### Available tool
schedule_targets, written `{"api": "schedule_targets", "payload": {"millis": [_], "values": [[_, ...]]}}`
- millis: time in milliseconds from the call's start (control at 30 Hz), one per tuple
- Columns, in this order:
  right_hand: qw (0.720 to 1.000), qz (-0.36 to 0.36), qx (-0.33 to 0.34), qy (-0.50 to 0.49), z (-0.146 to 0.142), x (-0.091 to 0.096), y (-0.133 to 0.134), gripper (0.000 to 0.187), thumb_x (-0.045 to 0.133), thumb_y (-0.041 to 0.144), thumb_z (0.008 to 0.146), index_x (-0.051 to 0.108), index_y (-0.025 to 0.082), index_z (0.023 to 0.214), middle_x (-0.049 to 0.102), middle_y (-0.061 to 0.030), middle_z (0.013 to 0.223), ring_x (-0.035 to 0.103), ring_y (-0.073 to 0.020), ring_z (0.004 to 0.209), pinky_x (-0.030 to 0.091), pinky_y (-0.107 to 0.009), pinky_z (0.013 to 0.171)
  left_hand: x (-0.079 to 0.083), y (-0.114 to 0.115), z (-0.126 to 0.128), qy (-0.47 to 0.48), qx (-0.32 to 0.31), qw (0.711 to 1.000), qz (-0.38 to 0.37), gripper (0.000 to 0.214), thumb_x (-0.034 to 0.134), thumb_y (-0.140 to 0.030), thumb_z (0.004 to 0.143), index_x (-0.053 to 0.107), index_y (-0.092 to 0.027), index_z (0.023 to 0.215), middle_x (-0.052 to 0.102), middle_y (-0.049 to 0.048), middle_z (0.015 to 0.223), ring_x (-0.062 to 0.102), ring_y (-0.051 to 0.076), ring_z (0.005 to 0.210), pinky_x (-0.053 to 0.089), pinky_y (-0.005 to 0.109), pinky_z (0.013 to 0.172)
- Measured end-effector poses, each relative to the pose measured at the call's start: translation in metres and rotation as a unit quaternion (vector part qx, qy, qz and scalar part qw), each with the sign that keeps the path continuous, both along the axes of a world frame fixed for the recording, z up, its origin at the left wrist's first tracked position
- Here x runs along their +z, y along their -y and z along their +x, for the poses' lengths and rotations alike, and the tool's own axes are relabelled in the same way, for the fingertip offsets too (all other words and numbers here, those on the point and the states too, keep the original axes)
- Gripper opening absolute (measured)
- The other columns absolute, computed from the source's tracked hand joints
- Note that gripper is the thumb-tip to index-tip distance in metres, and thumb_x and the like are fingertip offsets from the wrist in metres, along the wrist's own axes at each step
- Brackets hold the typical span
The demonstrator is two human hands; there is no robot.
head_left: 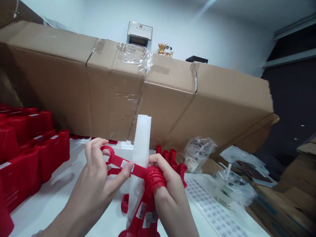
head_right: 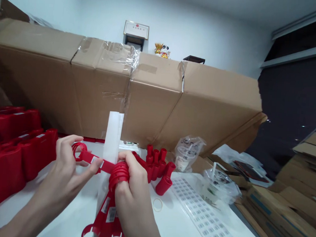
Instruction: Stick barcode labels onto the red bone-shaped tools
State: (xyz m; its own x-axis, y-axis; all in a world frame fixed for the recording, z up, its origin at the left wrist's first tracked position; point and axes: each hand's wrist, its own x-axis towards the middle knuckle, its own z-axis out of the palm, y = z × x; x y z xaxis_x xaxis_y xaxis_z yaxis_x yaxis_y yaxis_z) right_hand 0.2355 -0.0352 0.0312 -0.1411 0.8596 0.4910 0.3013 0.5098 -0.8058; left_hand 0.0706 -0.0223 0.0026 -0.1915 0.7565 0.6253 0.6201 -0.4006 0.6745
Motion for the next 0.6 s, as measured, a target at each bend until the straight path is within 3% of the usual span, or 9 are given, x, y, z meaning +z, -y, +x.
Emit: {"api": "schedule_targets", "payload": {"millis": [133,333,400,500,600], "values": [[1.000,0.015,0.011,0.001,-0.004,-0.002,0.002,0.028,0.040,0.002,0.089,0.058,0.023,0.090,0.061,0.0034,0.079,0.056,-0.0145,0.070,0.042,-0.023,0.062,-0.003,-0.002,0.002,0.023,-0.020,1.000,-0.001,0.067,0.066,-0.059,0.087,0.030,-0.023,0.130,0.043,0.0107,0.124,0.054,0.032,0.113,0.048,0.046,0.093],[1.000,-0.004,-0.015,0.002,0.004,0.003,-0.004,0.023,0.042,0.009,0.092,0.058,0.023,0.086,0.058,0.0031,0.073,0.054,-0.0151,0.065,0.039,-0.025,0.056,0.007,-0.006,-0.013,0.156,-0.110,0.979,-0.075,0.036,0.060,-0.053,0.094,0.045,-0.026,0.113,0.053,0.0000,0.095,0.057,0.021,0.086,0.046,0.033,0.077],[1.000,-0.019,-0.022,-0.006,0.010,0.007,-0.008,0.020,0.044,0.011,0.091,0.059,0.023,0.086,0.059,0.0027,0.073,0.054,-0.0156,0.065,0.039,-0.025,0.055,0.015,-0.005,-0.022,0.235,-0.182,0.947,-0.118,0.030,0.063,-0.050,0.095,0.049,-0.026,0.107,0.058,-0.0019,0.087,0.058,0.018,0.079,0.045,0.028,0.071],[0.998,-0.053,-0.008,-0.022,0.019,0.013,-0.015,0.015,0.050,0.014,0.088,0.060,0.022,0.082,0.059,0.0027,0.073,0.052,-0.0149,0.065,0.038,-0.025,0.056,0.027,-0.004,-0.035,0.367,-0.292,0.865,-0.181,0.024,0.072,-0.041,0.092,0.056,-0.024,0.098,0.056,-0.0054,0.069,0.054,0.013,0.069,0.045,0.022,0.067],[0.993,-0.105,0.040,-0.042,0.029,0.017,-0.022,0.009,0.054,0.015,0.086,0.059,0.021,0.081,0.057,0.0031,0.074,0.049,-0.0130,0.062,0.036,-0.025,0.055,0.034,-0.002,-0.044,0.448,-0.348,0.798,-0.205,0.023,0.074,-0.035,0.091,0.063,-0.020,0.078,0.050,-0.0042,0.064,0.049,0.011,0.065,0.048,0.020,0.064]]}}
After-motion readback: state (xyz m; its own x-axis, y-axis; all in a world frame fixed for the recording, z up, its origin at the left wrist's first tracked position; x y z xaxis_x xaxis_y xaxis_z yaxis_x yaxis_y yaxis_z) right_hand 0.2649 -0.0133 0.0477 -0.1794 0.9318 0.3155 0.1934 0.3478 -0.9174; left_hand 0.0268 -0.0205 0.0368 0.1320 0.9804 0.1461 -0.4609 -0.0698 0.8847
